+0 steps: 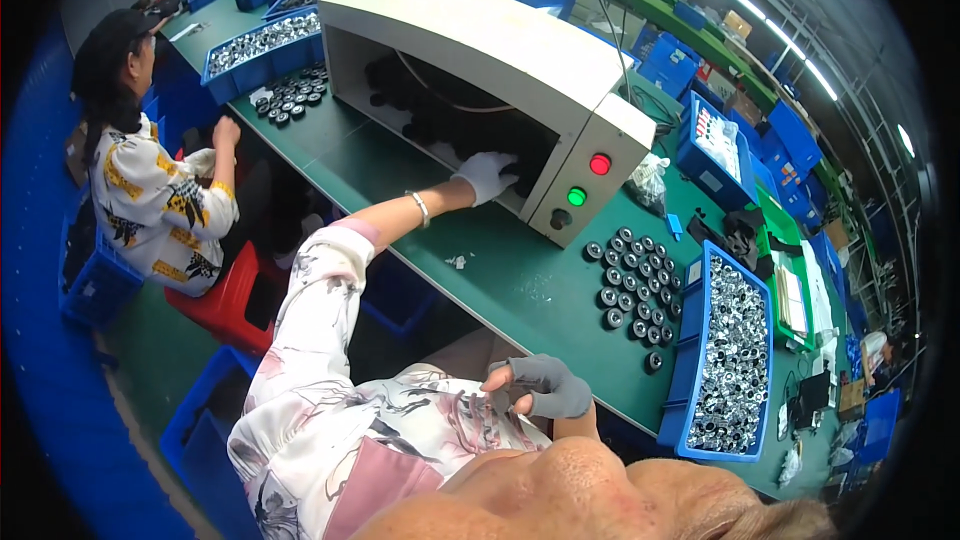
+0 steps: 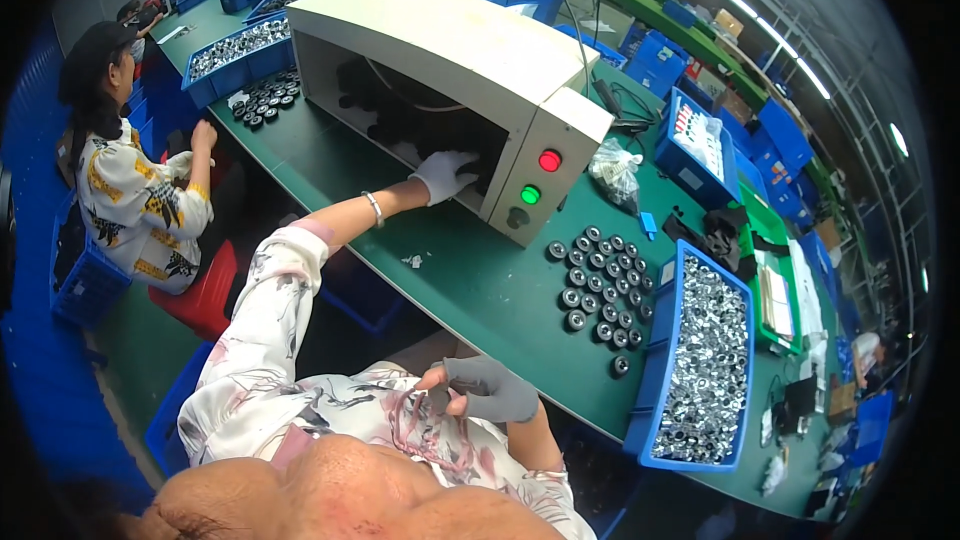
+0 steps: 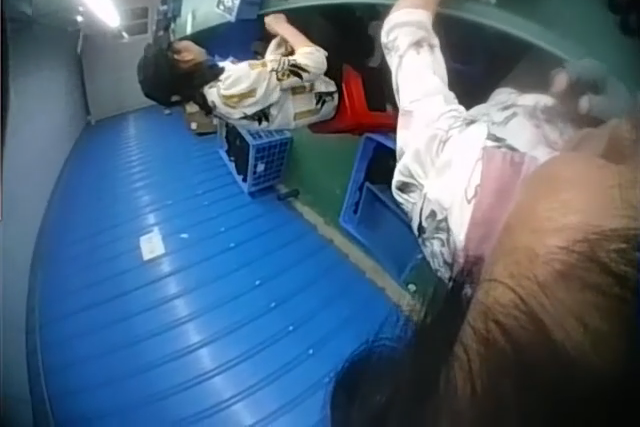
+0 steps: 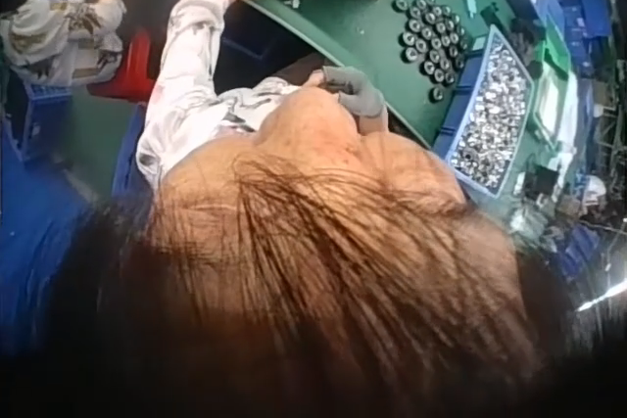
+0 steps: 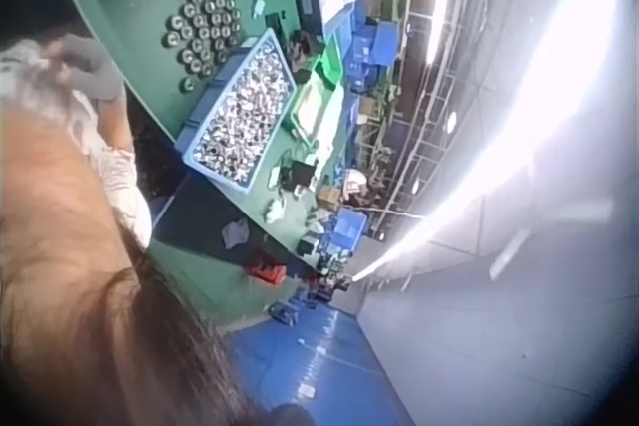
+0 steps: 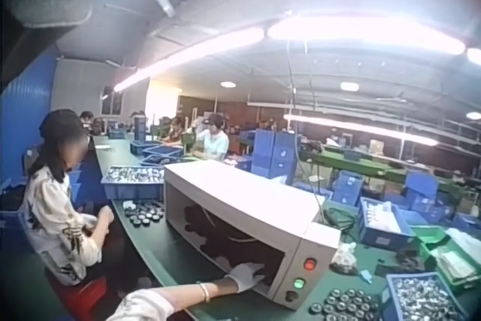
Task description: Assembling mechanical components by inserting metal rings into plastic housings at a factory workbench.
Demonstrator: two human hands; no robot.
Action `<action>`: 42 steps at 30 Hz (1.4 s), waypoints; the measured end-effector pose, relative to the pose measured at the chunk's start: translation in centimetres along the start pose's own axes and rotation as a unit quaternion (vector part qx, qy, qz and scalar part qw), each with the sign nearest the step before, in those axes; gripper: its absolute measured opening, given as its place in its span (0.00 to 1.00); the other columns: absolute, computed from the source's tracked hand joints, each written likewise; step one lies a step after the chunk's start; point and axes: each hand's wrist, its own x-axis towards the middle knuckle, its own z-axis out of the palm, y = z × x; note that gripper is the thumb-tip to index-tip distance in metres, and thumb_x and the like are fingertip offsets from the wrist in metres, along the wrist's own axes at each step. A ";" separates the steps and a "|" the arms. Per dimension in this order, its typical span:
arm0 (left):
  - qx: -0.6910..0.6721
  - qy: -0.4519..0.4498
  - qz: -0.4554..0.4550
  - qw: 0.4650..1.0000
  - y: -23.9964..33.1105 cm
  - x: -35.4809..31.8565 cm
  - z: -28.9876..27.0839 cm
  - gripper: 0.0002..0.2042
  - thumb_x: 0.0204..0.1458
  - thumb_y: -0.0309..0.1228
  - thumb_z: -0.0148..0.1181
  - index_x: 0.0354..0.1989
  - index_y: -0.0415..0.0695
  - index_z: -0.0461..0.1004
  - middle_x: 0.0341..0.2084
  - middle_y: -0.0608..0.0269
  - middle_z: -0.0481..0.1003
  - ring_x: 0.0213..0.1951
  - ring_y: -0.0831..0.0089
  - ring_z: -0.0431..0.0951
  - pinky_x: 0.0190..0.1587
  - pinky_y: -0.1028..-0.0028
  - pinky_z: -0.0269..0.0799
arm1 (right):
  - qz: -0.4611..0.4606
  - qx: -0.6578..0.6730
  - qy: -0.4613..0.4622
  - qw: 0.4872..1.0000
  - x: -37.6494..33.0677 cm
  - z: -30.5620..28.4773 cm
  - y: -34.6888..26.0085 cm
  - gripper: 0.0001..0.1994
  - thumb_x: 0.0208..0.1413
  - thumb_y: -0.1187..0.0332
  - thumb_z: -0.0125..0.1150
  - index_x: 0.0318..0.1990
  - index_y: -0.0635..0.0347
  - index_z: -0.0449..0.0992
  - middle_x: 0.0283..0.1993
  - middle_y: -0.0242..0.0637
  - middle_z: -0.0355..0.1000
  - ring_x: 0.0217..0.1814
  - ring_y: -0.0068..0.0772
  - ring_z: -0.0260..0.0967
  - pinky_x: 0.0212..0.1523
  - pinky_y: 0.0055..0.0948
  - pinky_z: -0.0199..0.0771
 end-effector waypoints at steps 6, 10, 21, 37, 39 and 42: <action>0.074 0.097 -0.022 0.992 0.7 0.7 -0.1 0.22 0.55 0.43 0.63 0.53 0.42 0.76 0.46 0.43 0.77 0.49 0.47 0.77 0.52 0.56 0.74 | 0.044 -0.019 0.024 0.999 -0.4 0.6 0.1 0.22 0.59 0.64 0.65 0.55 0.73 0.74 0.38 0.32 0.72 0.37 0.19 0.65 0.38 0.22 0.64; -0.175 0.176 -0.071 0.966 0.5 -0.5 -2.3 0.20 0.56 0.41 0.64 0.50 0.39 0.77 0.38 0.51 0.80 0.41 0.55 0.80 0.46 0.63 0.76 | 0.028 0.002 0.067 0.997 -0.6 0.5 0.3 0.20 0.60 0.65 0.64 0.54 0.72 0.74 0.34 0.29 0.72 0.35 0.18 0.66 0.37 0.21 0.65; -0.737 0.006 -0.380 0.560 13.7 -8.5 -4.6 0.19 0.64 0.48 0.55 0.42 0.40 0.73 0.29 0.60 0.74 0.26 0.70 0.75 0.27 0.71 0.74 | -0.124 -0.373 0.476 0.786 4.8 -2.0 0.2 0.12 0.55 0.75 0.65 0.46 0.65 0.78 0.35 0.31 0.70 0.35 0.20 0.68 0.38 0.22 0.69; -0.716 -0.019 -0.227 0.660 17.1 -14.8 -1.4 0.16 0.67 0.39 0.52 0.46 0.36 0.75 0.39 0.63 0.77 0.37 0.73 0.78 0.44 0.73 0.74 | -0.091 -0.432 0.502 0.744 2.5 -3.3 1.8 0.06 0.49 0.79 0.65 0.33 0.66 0.73 0.31 0.37 0.68 0.31 0.30 0.67 0.35 0.26 0.68; -0.705 -0.050 -0.207 0.677 17.0 -15.9 -2.1 0.12 0.66 0.32 0.53 0.47 0.35 0.75 0.41 0.61 0.78 0.39 0.74 0.79 0.42 0.73 0.77 | -0.081 -0.417 0.507 0.750 2.3 -3.0 1.8 0.06 0.49 0.79 0.65 0.32 0.67 0.72 0.31 0.37 0.67 0.32 0.29 0.65 0.36 0.26 0.67; -0.670 -0.062 -0.183 0.717 15.2 -16.2 -3.2 0.08 0.63 0.26 0.58 0.43 0.33 0.77 0.40 0.63 0.77 0.38 0.76 0.78 0.44 0.76 0.75 | -0.079 -0.430 0.472 0.766 2.7 -2.5 2.1 0.07 0.49 0.78 0.66 0.33 0.65 0.73 0.32 0.38 0.68 0.34 0.33 0.68 0.37 0.29 0.69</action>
